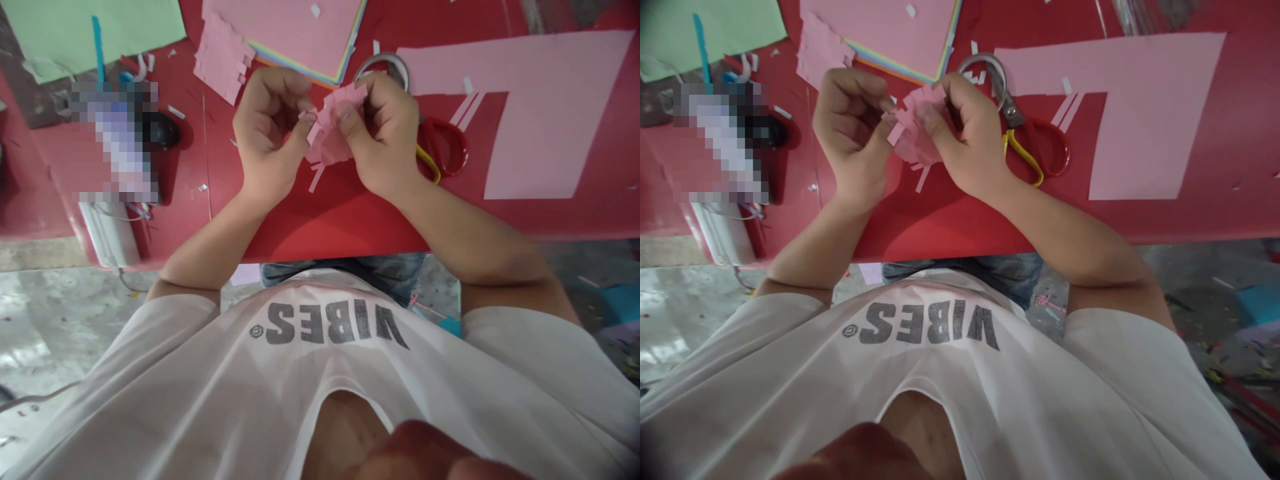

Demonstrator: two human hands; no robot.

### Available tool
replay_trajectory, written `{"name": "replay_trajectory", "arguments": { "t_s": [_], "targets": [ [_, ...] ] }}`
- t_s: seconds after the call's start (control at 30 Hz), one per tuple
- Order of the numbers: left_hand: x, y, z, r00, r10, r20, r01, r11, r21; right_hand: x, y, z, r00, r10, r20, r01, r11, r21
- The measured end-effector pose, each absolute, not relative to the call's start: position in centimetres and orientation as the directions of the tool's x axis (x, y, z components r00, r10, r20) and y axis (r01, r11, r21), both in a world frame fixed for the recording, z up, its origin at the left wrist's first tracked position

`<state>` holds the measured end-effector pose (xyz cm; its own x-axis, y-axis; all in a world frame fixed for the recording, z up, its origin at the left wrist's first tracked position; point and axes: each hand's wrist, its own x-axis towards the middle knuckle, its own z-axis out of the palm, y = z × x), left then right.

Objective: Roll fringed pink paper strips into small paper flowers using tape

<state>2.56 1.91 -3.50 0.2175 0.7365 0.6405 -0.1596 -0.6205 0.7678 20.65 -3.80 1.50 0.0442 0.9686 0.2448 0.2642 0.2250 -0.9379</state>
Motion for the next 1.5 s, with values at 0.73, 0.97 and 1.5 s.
{"name": "replay_trajectory", "arguments": {
  "t_s": [0.73,0.97,1.5],
  "targets": [
    [2.2,1.1,-1.9,0.243,0.738,0.629,-0.040,-0.640,0.767,20.7,-2.7,-0.2,0.148,0.908,0.392,0.329,0.328,-0.886],
    [2.0,1.4,-2.6,0.333,0.740,0.584,-0.024,-0.613,0.790,20.9,-2.1,-0.8,0.138,0.918,0.372,0.218,0.338,-0.916],
    [2.6,1.1,-3.0,0.306,0.712,0.632,-0.015,-0.660,0.751,20.9,-1.9,-1.5,0.151,0.919,0.364,0.125,0.347,-0.929]
  ]
}}
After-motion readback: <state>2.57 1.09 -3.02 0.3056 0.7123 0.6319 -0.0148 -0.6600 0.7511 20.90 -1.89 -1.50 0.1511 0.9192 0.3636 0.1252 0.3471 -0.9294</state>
